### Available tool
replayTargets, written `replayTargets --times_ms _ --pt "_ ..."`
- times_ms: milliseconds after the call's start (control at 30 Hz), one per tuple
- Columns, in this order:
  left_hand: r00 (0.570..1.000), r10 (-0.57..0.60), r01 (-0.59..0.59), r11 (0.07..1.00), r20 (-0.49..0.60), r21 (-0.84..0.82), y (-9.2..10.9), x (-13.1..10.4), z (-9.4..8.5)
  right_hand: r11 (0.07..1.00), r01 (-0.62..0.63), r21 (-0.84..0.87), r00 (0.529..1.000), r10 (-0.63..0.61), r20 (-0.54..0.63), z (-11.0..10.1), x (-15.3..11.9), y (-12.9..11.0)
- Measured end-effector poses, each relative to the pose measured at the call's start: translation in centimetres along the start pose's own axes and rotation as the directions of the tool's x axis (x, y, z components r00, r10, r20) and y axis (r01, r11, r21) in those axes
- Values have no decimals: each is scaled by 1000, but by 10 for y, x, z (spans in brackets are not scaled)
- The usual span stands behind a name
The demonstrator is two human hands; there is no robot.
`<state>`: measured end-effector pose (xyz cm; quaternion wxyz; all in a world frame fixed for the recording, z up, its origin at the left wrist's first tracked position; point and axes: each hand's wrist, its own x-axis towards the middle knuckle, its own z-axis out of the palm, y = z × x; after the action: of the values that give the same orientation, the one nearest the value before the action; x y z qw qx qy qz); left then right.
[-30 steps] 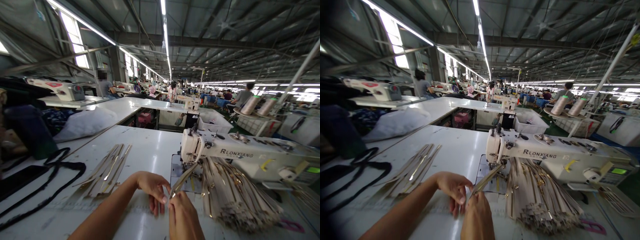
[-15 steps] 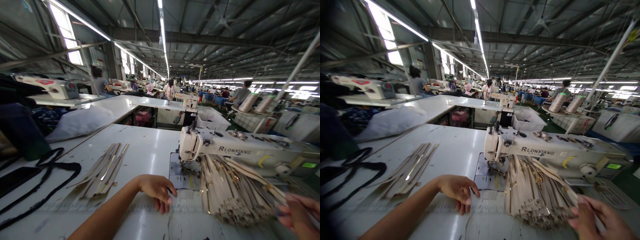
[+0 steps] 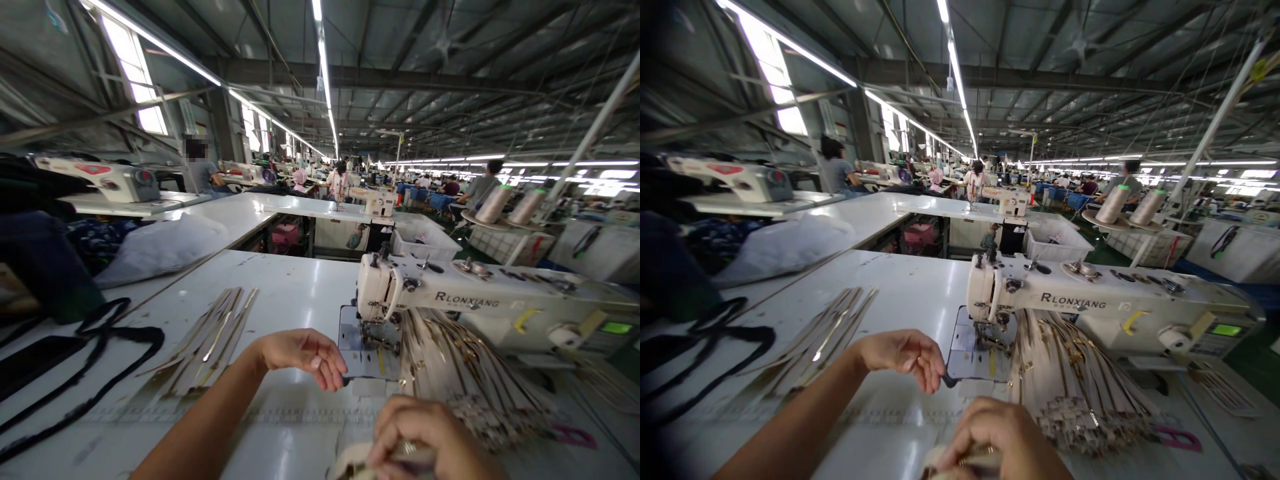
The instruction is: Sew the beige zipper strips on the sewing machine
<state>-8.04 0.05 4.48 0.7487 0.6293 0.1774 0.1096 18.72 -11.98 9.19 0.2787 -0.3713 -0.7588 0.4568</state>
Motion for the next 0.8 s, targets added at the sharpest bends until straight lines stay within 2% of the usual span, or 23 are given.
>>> replayTargets --times_ms 133,200,267,367,500,600,700,733,767,800 --pt "989 -118 114 992 91 45 -4 4 3 975 -100 196 967 142 -212 14 45 31" --pt "989 -143 140 987 27 85 -5 3 1 961 -108 253 936 184 -301 19 56 52" --pt "985 -150 160 979 -85 124 -4 -1 -2 942 -101 321 917 213 -338 21 62 70" --pt "958 -157 215 948 -241 236 0 -6 -5 920 -98 378 910 237 -341 23 66 86" --pt "917 -103 252 898 -385 360 2 -7 -7 931 -120 344 903 247 -352 24 68 89" --pt "910 -51 217 904 -411 368 -1 -5 -8 949 -142 280 905 239 -352 23 68 87" --pt "905 -13 211 881 -425 424 -3 -2 -8 969 -155 192 939 205 -276 27 68 89" --pt "888 32 207 863 -458 460 -3 0 -8 973 -157 169 950 195 -243 29 69 91" --pt "849 111 201 836 -516 511 -3 2 -7 974 -159 161 955 193 -224 33 72 94" --pt "780 221 200 799 -586 568 -3 4 -6 972 -162 171 953 199 -228 36 75 97"
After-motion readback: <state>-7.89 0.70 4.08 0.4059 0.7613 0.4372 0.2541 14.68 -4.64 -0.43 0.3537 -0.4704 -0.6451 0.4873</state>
